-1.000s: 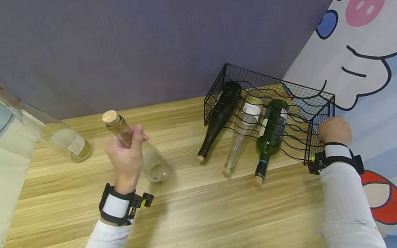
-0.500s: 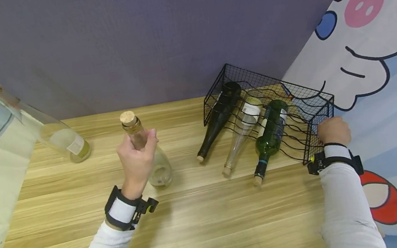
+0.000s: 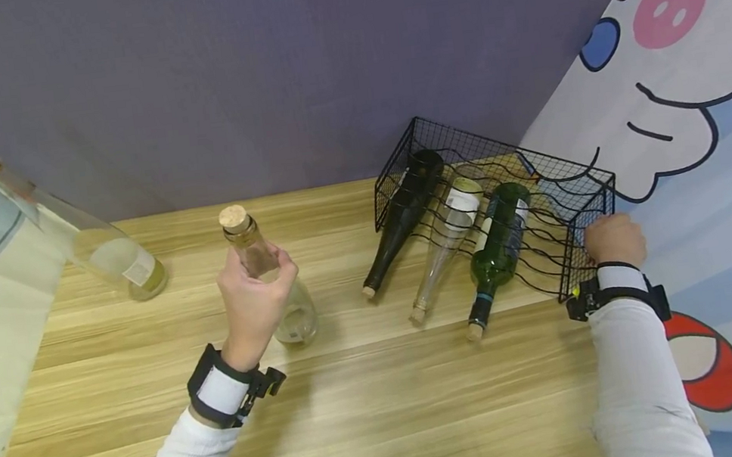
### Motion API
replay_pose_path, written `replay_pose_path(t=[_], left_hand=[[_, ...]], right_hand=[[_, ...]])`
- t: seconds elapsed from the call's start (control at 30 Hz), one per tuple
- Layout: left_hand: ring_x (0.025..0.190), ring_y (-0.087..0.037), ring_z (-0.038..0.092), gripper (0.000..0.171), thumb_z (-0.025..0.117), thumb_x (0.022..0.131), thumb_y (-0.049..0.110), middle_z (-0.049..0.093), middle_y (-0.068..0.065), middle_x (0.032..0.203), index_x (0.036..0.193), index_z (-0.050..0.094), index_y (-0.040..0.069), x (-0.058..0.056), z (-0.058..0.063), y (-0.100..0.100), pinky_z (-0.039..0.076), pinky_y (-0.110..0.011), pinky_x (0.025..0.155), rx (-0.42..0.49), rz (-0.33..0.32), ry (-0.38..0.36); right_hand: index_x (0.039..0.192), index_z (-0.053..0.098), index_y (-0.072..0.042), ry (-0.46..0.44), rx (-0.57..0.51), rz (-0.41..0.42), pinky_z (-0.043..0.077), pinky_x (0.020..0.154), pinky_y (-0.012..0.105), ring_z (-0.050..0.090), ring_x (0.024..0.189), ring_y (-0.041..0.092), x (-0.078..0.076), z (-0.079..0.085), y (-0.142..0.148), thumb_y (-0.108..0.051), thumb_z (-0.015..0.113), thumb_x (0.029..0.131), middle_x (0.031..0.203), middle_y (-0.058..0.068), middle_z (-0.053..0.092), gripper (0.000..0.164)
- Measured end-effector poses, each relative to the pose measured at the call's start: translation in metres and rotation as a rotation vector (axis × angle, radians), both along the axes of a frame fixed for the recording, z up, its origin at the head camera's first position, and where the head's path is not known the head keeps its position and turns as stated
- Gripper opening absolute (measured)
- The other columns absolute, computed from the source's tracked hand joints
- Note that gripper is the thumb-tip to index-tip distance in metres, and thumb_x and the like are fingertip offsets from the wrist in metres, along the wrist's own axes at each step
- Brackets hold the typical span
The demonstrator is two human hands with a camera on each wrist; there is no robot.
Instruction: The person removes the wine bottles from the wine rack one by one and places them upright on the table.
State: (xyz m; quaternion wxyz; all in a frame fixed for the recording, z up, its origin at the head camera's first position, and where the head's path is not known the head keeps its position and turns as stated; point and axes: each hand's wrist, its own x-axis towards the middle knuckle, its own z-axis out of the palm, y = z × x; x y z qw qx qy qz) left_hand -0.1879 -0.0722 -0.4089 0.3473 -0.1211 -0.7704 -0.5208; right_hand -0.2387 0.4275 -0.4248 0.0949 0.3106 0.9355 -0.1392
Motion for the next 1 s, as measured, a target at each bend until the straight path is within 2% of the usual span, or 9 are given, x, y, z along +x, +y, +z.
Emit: replay_pose_path(t=[0.1,0.37,0.5,0.7,1.0], left_hand=[[0.064,-0.03,0.07,0.02,0.065,0.075,-0.004,0.072,-0.019,0.079,0.093,0.057,-0.006,0.0,0.001,0.0,0.059,-0.038,0.059,0.0,-0.002,-0.006],[0.062,-0.028,0.069,0.024,0.064,0.073,-0.006,0.071,-0.018,0.076,0.095,0.057,-0.005,-0.001,0.001,-0.003,0.058,-0.036,0.057,0.006,-0.009,0.005],[0.061,-0.027,0.068,0.026,0.064,0.072,-0.008,0.07,-0.017,0.074,0.097,0.056,-0.006,-0.001,0.002,-0.007,0.058,-0.033,0.057,0.009,-0.019,0.015],[0.062,-0.028,0.068,0.027,0.063,0.071,-0.009,0.069,-0.019,0.075,0.097,0.056,-0.007,-0.002,0.001,-0.012,0.059,-0.034,0.058,0.034,-0.021,0.005],[0.061,-0.029,0.068,0.024,0.062,0.072,-0.01,0.07,-0.021,0.075,0.095,0.056,-0.008,-0.002,-0.001,-0.02,0.058,-0.034,0.058,0.035,0.008,0.027]], right_hand=[[0.091,0.055,0.015,-0.004,0.006,0.005,0.05,0.055,0.039,0.061,0.074,0.04,0.001,0.001,0.0,-0.025,0.018,0.103,0.062,0.02,0.057,0.055],[0.101,0.051,0.018,-0.018,0.01,0.003,0.052,0.063,0.045,0.059,0.087,0.046,0.001,0.002,0.0,-0.027,0.017,0.103,0.078,0.029,0.058,0.056],[0.103,0.05,0.018,-0.022,0.007,-0.002,0.051,0.059,0.042,0.06,0.084,0.044,-0.001,0.001,0.003,-0.027,0.018,0.103,0.074,0.026,0.058,0.056],[0.097,0.052,0.015,-0.02,-0.01,-0.001,0.047,0.048,0.033,0.059,0.064,0.031,-0.001,0.0,0.004,-0.027,0.019,0.103,0.059,0.015,0.057,0.055],[0.099,0.051,0.016,-0.028,-0.004,0.003,0.047,0.049,0.033,0.06,0.067,0.033,-0.001,0.001,0.003,-0.027,0.018,0.103,0.062,0.018,0.057,0.054]])
